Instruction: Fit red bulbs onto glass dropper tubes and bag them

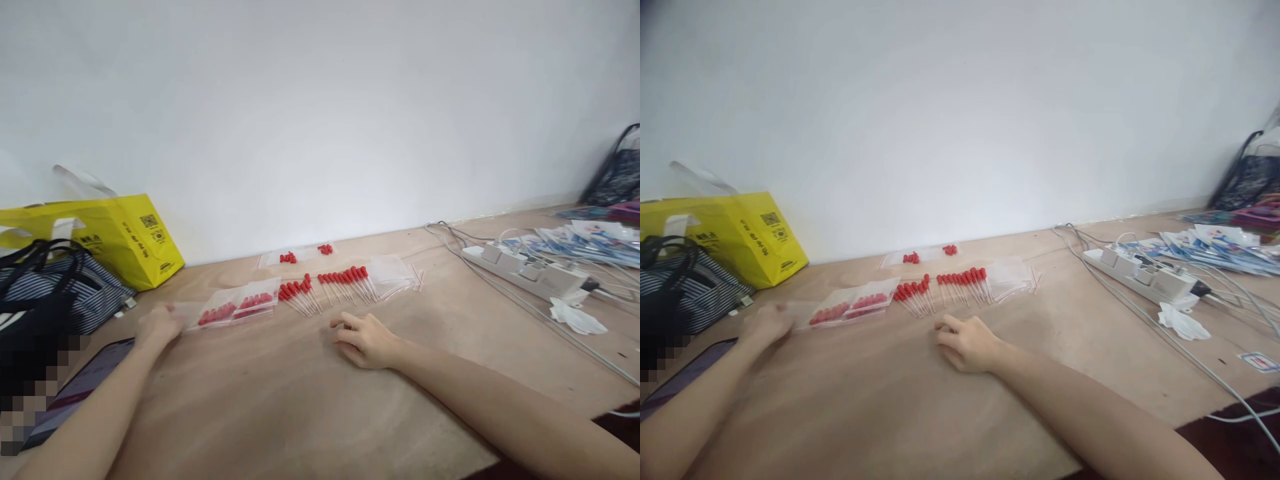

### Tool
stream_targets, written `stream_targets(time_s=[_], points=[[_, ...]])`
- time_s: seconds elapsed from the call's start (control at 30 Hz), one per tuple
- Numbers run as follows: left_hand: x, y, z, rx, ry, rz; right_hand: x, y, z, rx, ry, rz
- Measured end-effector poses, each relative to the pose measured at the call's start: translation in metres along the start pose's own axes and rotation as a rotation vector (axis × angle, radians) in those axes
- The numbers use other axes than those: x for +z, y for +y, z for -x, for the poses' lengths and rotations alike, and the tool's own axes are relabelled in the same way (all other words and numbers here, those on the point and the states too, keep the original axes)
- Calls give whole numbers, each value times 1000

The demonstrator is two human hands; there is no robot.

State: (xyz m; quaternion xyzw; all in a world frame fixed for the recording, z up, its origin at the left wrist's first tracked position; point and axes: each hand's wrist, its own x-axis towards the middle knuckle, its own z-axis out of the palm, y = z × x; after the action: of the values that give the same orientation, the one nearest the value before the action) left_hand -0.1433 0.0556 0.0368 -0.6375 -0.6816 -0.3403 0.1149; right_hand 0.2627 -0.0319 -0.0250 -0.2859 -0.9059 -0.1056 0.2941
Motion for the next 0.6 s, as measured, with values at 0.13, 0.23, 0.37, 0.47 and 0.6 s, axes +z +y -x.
stream_targets(time_s=[0.13,0.23,0.37,0.47,0.6], points=[[-17,30,14,22,220,-100,1,1,0,8,-4,-1],[-25,69,39,205,391,81,2,1,0,22,-5,-6],[-11,121,77,90,17,774,2,1,0,51,-14,-7],[9,141,101,-46,-217,1037,0,2,0,84,-44,-19],[26,141,133,-15,-358,787,0,3,-1,134,-86,-36]])
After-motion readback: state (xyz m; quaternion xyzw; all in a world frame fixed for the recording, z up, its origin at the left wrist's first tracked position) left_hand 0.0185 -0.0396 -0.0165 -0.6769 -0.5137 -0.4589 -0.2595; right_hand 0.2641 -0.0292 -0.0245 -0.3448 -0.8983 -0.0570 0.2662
